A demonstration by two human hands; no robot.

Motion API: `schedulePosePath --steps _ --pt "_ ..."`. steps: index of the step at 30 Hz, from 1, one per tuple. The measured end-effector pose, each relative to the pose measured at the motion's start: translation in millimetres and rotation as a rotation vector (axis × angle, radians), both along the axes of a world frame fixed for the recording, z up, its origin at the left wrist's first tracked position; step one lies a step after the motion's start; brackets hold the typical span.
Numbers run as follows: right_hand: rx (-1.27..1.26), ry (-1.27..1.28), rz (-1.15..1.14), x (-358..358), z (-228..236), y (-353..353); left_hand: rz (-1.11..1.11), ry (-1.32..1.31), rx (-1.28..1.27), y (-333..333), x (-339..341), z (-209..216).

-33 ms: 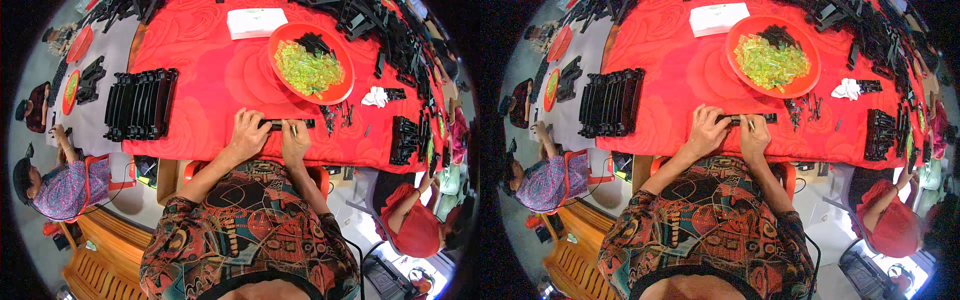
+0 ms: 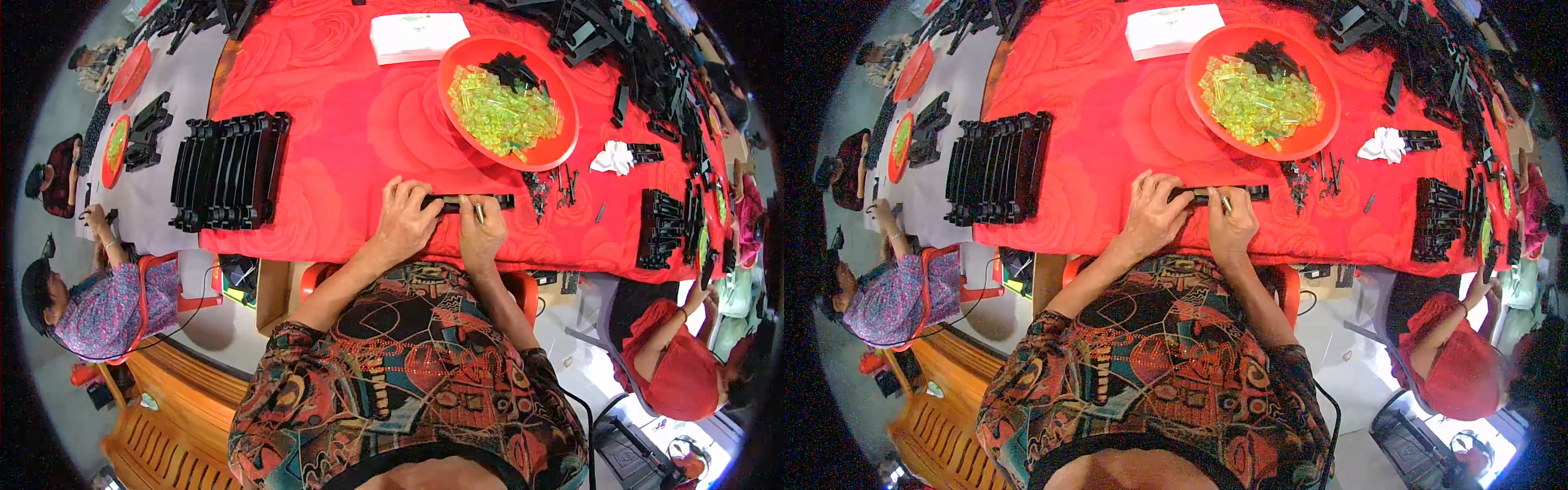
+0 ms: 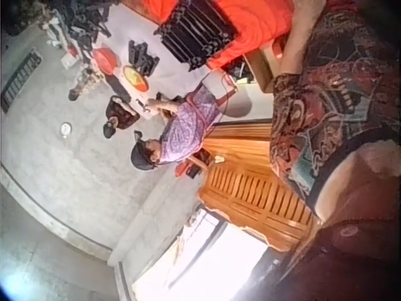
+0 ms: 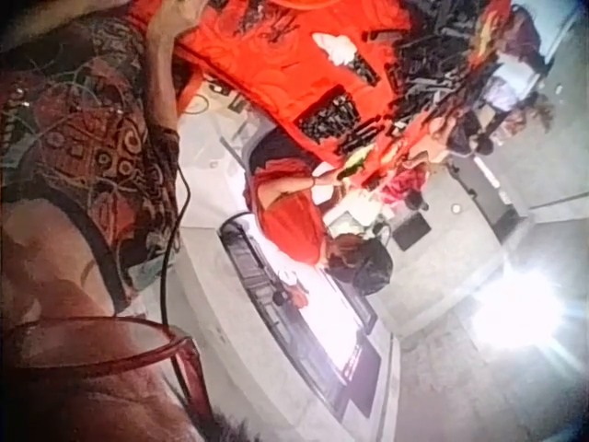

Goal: Assembling small black plastic parts by inserting components and pins.

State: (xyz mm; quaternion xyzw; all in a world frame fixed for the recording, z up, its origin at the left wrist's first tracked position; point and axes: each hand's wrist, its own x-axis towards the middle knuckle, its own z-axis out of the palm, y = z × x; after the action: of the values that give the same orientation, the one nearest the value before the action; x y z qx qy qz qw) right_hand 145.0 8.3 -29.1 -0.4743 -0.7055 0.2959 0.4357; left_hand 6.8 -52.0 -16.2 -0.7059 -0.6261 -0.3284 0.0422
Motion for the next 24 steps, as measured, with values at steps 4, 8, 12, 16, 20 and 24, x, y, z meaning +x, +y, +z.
schedulePosePath --steps 4,8,12,16,20,24 --pt "0.059 -0.051 0.015 0.3 4.3 -0.5 -0.007 -0.024 -0.017 -0.1 1.0 0.0" --pt "0.193 -0.105 0.062 3.3 6.2 0.8 -0.013 -0.036 -0.01 0.3 1.3 -0.6" --pt "0.216 -0.163 0.05 5.5 7.3 -0.7 -0.013 -0.045 -0.023 0.4 1.2 1.5" --pt "0.219 -0.167 0.061 6.2 9.6 -1.1 -0.039 -0.052 0.014 0.6 -0.2 -1.2" --pt "0.197 -0.197 0.081 8.1 9.3 -2.0 -0.048 -0.02 0.004 -0.1 -1.0 -0.7" --pt "0.228 -0.273 0.101 10.8 8.6 -2.3 -0.035 0.004 -0.019 1.2 -0.6 0.6"
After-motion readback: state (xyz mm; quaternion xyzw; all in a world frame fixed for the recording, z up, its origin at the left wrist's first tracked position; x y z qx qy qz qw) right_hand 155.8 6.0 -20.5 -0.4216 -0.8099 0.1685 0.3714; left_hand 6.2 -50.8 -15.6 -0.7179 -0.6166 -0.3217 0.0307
